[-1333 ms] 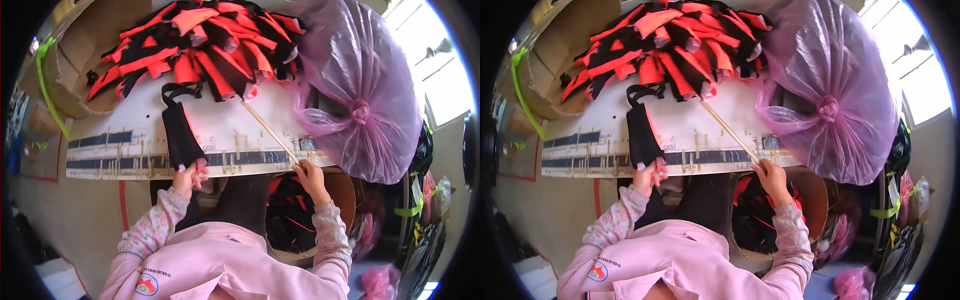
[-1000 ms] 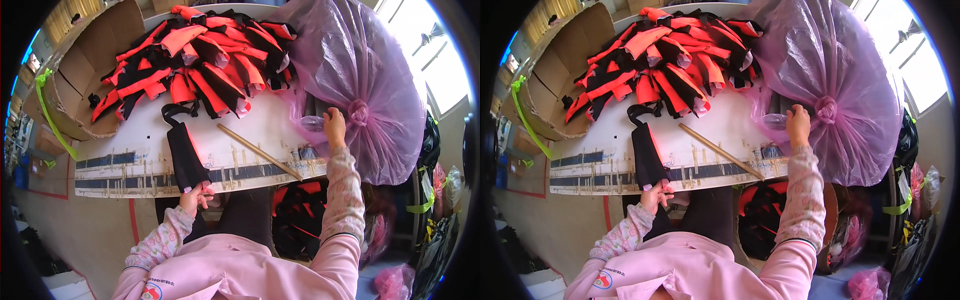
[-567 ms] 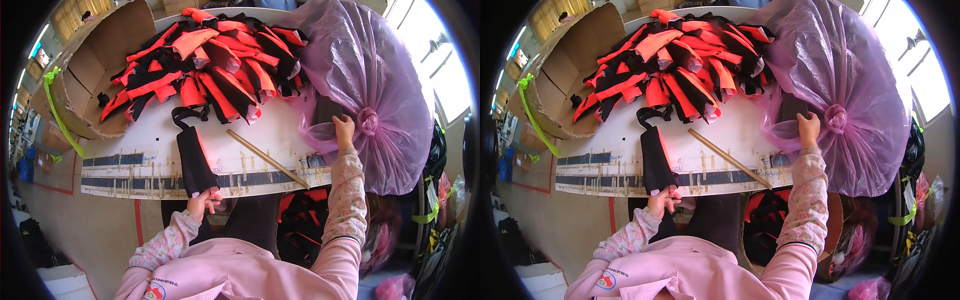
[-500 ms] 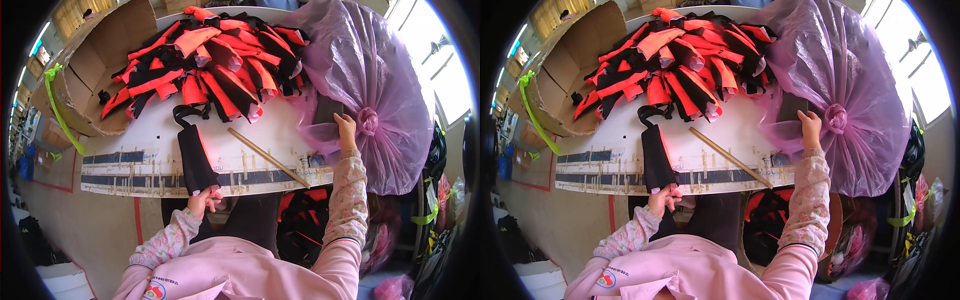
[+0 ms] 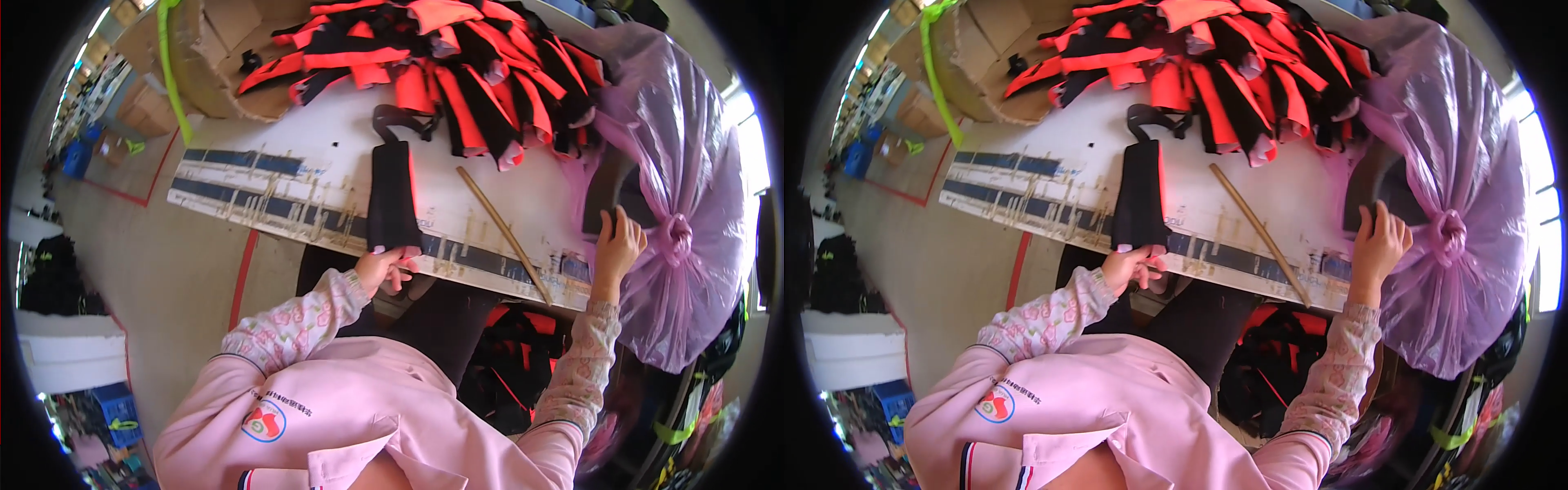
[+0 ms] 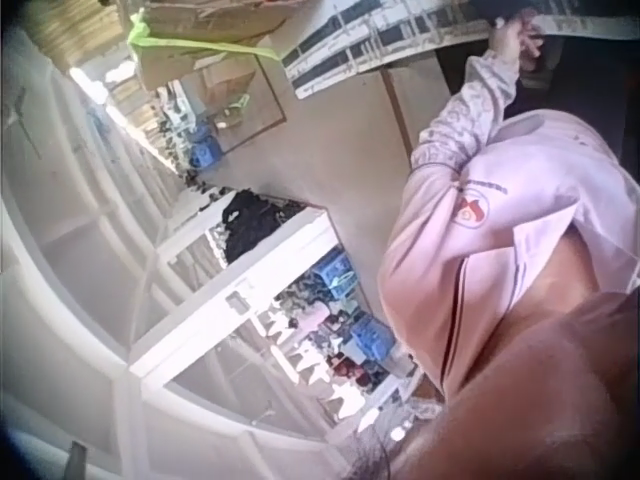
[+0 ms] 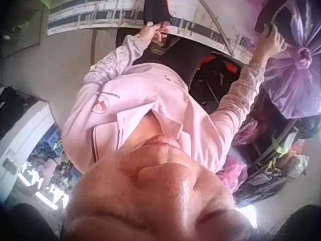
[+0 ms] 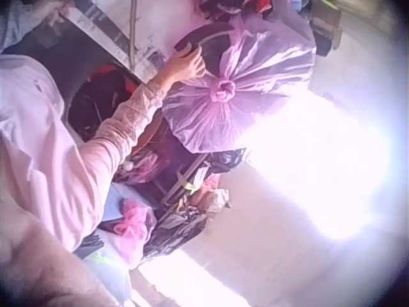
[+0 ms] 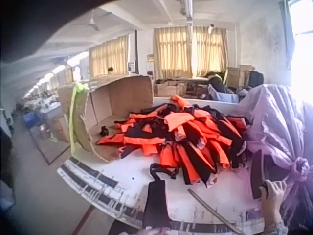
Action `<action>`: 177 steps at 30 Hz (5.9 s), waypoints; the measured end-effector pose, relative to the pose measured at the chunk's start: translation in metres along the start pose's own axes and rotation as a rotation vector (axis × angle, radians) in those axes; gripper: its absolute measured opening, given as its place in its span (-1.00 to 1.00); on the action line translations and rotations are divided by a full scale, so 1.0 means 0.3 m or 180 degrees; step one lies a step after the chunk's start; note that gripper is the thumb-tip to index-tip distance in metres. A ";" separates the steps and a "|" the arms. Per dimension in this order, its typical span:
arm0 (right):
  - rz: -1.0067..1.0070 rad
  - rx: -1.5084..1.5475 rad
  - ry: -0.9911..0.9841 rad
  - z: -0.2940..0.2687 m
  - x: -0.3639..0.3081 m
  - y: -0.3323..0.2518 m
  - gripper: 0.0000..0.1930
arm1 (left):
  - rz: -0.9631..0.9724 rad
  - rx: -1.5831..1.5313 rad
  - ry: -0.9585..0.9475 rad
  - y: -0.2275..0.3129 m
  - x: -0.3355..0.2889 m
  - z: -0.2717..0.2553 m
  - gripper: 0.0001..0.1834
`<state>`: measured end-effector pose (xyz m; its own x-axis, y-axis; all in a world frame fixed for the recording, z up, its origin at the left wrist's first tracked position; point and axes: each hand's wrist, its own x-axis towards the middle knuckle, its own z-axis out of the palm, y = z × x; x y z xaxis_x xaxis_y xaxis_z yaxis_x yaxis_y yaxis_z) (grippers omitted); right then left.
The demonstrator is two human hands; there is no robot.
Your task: The person uses a wooden stick to turn fabric parts right-side out and check for quality in a garment factory.
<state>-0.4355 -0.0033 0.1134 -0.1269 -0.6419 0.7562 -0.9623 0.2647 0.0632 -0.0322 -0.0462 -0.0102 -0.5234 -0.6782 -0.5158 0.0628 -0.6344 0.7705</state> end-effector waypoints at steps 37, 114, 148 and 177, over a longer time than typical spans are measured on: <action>0.4415 0.5453 -0.3436 -0.272 -0.411 -0.713 -0.84 | 0.0357 0.1018 0.0133 -0.047 -0.064 0.060 -0.72; -0.1255 0.2504 -0.2310 -0.074 -0.399 -0.920 -0.63 | 0.0059 -0.0252 -0.0140 -0.188 -0.028 -0.024 -0.75; -0.1377 0.2473 -0.1810 -0.047 -0.350 -0.858 -0.41 | 0.0221 -0.0876 0.0490 -0.184 -0.036 0.039 -0.74; -0.0573 0.3453 -0.2350 -0.086 -0.381 -0.827 -0.56 | -0.0441 -0.0601 0.0011 -0.096 -0.116 -0.052 -0.73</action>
<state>-0.1762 0.0228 0.0281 0.2538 -0.9369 0.2405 -0.6386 -0.3490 -0.6858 -0.0027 -0.0101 -0.0203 -0.5350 -0.5809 -0.6134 0.1486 -0.7795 0.6085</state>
